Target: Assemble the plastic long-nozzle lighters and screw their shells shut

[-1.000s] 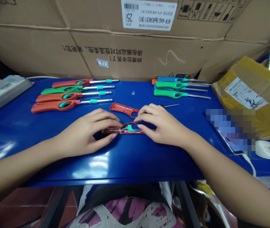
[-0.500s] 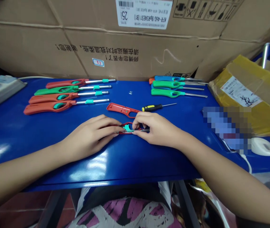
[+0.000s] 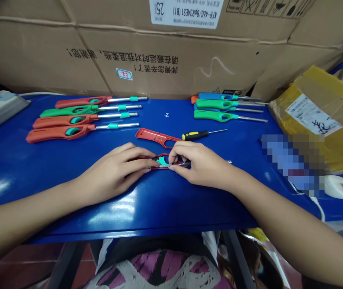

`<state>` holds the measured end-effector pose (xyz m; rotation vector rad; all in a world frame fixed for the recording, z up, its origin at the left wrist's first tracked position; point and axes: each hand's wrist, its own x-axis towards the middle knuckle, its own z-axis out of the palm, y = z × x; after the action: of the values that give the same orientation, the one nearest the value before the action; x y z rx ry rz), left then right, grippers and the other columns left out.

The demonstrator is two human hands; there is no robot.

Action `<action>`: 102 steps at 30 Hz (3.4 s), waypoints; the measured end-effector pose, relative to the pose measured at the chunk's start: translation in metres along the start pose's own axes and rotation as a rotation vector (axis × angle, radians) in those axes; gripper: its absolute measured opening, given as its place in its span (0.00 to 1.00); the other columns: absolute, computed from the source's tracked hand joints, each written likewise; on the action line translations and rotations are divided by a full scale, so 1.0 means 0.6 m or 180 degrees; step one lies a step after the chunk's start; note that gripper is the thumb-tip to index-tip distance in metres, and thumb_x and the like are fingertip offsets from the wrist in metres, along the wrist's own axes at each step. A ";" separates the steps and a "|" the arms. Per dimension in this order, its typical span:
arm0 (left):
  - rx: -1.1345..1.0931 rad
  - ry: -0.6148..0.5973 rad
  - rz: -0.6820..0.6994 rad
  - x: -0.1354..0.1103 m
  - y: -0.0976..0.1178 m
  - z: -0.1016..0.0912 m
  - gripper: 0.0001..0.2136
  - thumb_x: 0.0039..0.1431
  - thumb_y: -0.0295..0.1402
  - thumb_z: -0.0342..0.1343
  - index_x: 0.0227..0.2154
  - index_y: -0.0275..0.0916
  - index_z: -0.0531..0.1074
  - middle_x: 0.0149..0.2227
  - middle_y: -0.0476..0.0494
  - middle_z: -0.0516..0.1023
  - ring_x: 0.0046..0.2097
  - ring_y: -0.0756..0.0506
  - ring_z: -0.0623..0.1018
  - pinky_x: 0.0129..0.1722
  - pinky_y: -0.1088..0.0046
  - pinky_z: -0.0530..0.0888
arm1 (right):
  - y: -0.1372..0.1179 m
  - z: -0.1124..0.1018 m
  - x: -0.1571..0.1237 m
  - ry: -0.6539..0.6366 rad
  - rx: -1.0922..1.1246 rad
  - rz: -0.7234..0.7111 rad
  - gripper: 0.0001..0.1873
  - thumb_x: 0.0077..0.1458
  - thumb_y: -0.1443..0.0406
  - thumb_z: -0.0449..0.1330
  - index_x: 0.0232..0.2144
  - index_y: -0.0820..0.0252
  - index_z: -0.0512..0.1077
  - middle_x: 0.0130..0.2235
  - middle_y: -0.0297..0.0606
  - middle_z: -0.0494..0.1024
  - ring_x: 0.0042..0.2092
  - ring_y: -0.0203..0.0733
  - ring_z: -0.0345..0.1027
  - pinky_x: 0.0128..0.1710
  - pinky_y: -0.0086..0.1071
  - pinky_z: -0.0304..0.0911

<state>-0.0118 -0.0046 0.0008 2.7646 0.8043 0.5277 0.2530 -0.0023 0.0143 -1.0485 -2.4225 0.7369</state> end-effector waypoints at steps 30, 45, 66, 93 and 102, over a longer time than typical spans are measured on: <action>0.0844 0.0056 0.0543 -0.004 -0.001 -0.009 0.16 0.69 0.28 0.52 0.57 0.41 0.74 0.56 0.43 0.78 0.46 0.41 0.76 0.46 0.61 0.79 | 0.007 -0.013 0.002 0.0003 0.0084 0.0377 0.01 0.55 0.69 0.63 0.33 0.58 0.75 0.30 0.31 0.72 0.30 0.33 0.63 0.30 0.28 0.59; 0.1048 -0.0084 0.0561 -0.002 0.002 -0.009 0.15 0.71 0.31 0.49 0.56 0.42 0.75 0.55 0.42 0.79 0.46 0.41 0.75 0.43 0.61 0.80 | 0.016 -0.024 0.003 -0.0203 0.0185 0.0964 0.08 0.58 0.62 0.61 0.28 0.59 0.75 0.22 0.29 0.67 0.24 0.33 0.57 0.24 0.29 0.52; 0.0832 0.0052 0.0627 -0.004 0.002 -0.016 0.15 0.69 0.28 0.52 0.55 0.39 0.75 0.54 0.41 0.80 0.49 0.42 0.78 0.47 0.64 0.80 | 0.012 -0.017 0.005 -0.0256 0.0173 0.0549 0.02 0.56 0.65 0.63 0.31 0.58 0.75 0.32 0.35 0.76 0.32 0.36 0.61 0.33 0.30 0.60; 0.0741 0.0151 0.0540 -0.004 -0.001 -0.013 0.13 0.70 0.29 0.51 0.53 0.41 0.76 0.52 0.43 0.81 0.48 0.43 0.79 0.46 0.66 0.79 | 0.011 -0.017 0.002 -0.0219 0.0039 0.0372 0.02 0.57 0.65 0.64 0.31 0.58 0.75 0.32 0.34 0.75 0.32 0.37 0.63 0.33 0.31 0.61; -0.0124 0.0266 0.0019 -0.001 -0.004 -0.010 0.08 0.69 0.31 0.53 0.47 0.39 0.75 0.48 0.43 0.81 0.48 0.46 0.79 0.49 0.69 0.77 | 0.028 -0.005 0.007 0.0427 -0.0655 0.0044 0.15 0.65 0.67 0.55 0.51 0.53 0.75 0.51 0.45 0.71 0.50 0.47 0.69 0.48 0.41 0.67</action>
<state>-0.0154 -0.0024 0.0052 2.7261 0.7955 0.6567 0.2612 0.0112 0.0073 -1.1537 -2.4145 0.4129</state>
